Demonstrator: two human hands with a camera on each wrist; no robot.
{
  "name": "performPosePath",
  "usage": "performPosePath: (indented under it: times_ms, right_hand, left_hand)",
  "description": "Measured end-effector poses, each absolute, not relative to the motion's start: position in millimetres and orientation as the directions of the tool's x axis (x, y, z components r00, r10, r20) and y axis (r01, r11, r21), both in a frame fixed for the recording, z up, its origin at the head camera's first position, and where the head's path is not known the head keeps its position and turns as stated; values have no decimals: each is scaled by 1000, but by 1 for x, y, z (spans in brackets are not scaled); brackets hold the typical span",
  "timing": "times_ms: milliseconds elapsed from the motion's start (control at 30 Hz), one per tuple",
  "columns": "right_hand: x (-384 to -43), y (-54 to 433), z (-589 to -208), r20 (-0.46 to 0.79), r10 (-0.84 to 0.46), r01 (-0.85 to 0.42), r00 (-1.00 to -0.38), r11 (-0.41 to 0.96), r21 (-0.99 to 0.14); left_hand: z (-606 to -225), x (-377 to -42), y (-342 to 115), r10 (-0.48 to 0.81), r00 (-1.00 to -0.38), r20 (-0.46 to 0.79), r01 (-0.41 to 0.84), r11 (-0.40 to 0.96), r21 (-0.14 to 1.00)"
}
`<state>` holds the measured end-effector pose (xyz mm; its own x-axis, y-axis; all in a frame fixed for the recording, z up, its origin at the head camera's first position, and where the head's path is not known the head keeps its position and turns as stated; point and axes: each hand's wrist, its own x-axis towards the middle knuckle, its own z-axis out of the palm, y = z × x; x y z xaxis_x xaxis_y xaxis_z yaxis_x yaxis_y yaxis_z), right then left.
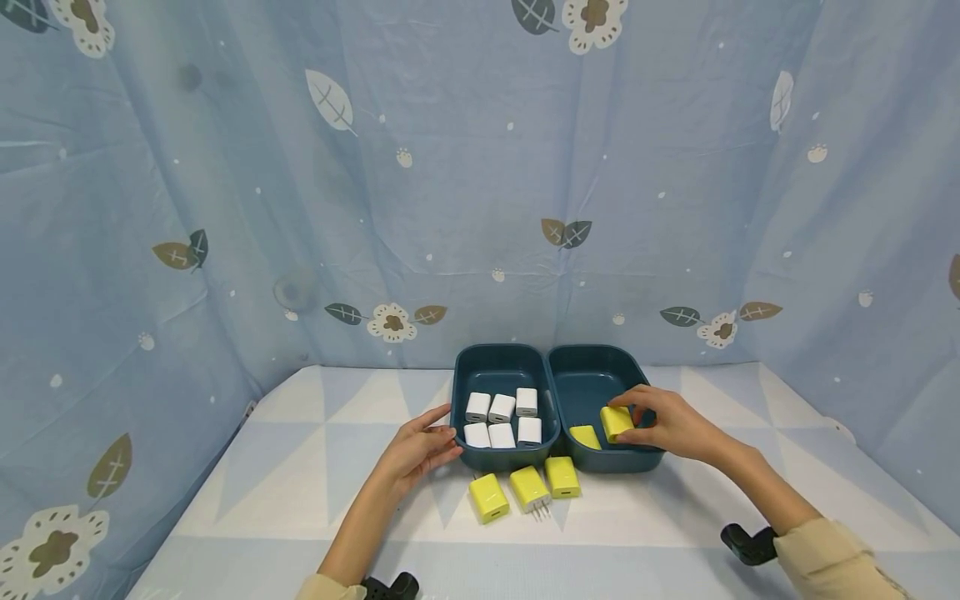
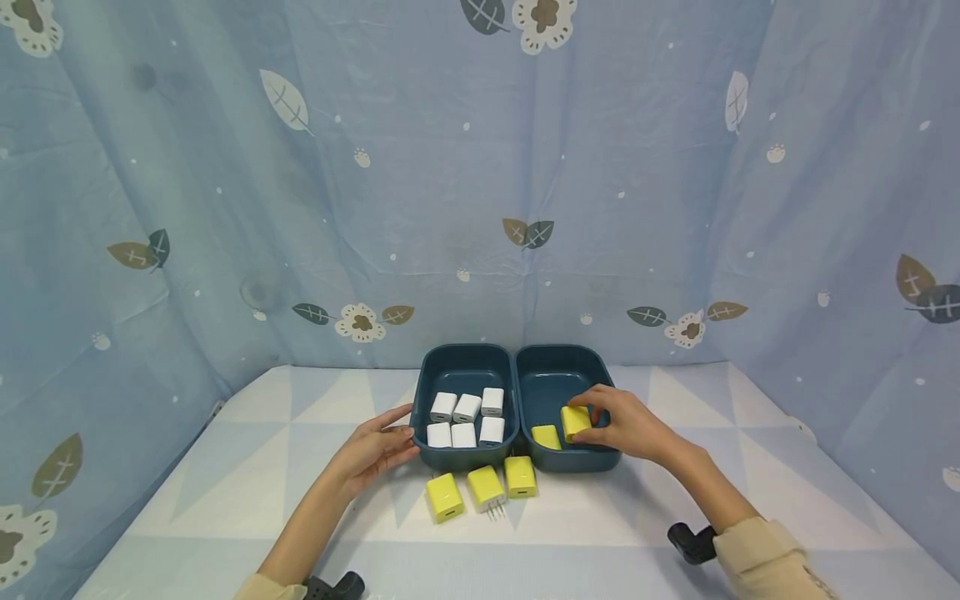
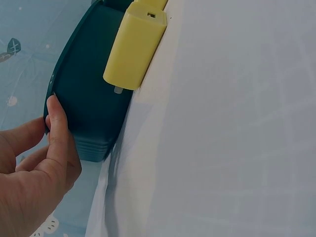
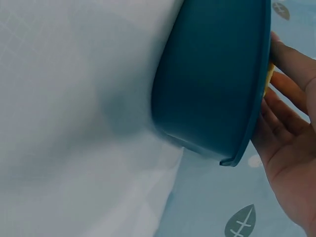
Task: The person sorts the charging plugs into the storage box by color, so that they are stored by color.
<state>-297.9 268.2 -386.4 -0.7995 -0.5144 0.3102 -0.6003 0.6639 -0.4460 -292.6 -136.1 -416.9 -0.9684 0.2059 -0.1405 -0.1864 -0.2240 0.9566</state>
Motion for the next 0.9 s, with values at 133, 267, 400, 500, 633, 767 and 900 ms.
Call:
performPosePath:
  times_ms: [133, 267, 400, 500, 633, 767, 900]
  right_hand:
    - [-303, 269, -390, 286, -528, -599, -800, 670, -439]
    - [-305, 269, -392, 254, -543, -596, -800, 671, -440]
    - [-307, 268, -393, 228, -565, -603, -793, 670, -434]
    - [-308, 266, -393, 207, -573, -599, -793, 670, -439]
    - [-309, 264, -393, 187, -574, -593, -797, 685, -423]
    - [-310, 262, -394, 184, -577, -596, -796, 694, -404]
    - [-312, 260, -395, 186, -580, -599, -793, 690, -405]
  left_hand:
    - [-418, -294, -136, 207, -969, -133, -179, -223, 958]
    - [-420, -295, -137, 211, -969, -127, -175, -226, 958]
    - [-419, -295, -137, 210, -970, -125, -173, -225, 959]
    - [-419, -294, -136, 208, -970, -129, -175, -222, 959]
    - [-419, -292, -136, 212, -968, -131, -177, -216, 960]
    - [-418, -292, -136, 212, -968, -132, -178, -214, 960]
    - [-417, -292, -136, 201, -970, -136, -179, -215, 960]
